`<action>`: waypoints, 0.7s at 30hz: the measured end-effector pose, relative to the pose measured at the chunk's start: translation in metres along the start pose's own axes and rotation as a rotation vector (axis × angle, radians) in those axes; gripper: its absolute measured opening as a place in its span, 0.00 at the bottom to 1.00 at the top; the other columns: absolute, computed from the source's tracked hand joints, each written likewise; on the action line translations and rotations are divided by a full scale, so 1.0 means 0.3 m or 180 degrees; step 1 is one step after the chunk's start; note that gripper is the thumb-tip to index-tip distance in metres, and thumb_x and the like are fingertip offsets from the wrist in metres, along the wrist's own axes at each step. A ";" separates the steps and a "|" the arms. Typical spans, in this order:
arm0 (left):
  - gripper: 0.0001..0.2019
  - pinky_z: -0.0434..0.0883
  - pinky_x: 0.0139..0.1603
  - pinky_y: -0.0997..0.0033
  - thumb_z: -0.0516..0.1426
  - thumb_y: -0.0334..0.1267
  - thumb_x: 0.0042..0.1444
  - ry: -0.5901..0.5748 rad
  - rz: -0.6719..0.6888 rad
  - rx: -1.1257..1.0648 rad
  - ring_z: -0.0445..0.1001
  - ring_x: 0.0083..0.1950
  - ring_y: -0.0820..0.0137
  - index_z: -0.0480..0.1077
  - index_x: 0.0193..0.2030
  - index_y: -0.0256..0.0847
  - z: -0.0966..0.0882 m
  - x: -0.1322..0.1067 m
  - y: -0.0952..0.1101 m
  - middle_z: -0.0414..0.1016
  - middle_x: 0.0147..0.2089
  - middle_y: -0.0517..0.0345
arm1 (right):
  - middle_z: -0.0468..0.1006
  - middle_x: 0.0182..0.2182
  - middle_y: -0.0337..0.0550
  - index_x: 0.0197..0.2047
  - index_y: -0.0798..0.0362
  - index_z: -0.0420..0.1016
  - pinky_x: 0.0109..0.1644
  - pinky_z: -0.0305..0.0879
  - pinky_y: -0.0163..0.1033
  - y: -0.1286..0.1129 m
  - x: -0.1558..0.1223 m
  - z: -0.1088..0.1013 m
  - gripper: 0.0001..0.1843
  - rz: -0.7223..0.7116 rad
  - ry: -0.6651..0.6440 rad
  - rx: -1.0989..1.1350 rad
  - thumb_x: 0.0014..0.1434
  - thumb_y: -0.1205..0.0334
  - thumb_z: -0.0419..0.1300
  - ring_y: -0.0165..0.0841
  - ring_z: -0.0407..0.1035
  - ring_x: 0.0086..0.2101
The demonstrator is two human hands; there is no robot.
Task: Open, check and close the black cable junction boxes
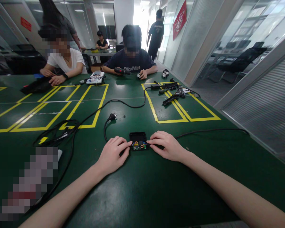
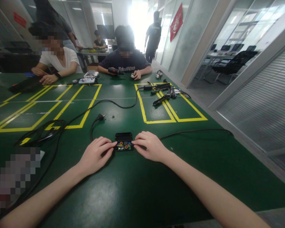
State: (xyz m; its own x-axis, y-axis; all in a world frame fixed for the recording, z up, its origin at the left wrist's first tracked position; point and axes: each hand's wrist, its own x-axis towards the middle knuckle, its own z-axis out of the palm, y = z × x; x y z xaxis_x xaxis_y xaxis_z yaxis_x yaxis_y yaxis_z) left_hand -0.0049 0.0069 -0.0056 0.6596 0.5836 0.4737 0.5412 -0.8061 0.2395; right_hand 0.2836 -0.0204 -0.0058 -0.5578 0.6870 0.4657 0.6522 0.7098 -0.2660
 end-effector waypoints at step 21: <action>0.28 0.74 0.64 0.47 0.64 0.38 0.61 -0.0113 0.0005 -0.0486 0.77 0.64 0.54 0.69 0.68 0.42 0.028 -0.010 -0.027 0.77 0.65 0.44 | 0.76 0.47 0.47 0.39 0.50 0.82 0.50 0.77 0.45 -0.027 0.029 0.085 0.05 0.1314 0.0706 0.1489 0.65 0.61 0.63 0.37 0.76 0.46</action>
State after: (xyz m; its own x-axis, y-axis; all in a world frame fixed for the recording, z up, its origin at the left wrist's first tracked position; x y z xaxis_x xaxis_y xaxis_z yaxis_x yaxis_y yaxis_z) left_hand -0.0068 0.0125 -0.0161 0.6797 0.5833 0.4446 0.4563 -0.8110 0.3662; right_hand 0.2602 -0.0161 -0.0211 -0.1582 0.9044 0.3963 0.4703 0.4219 -0.7751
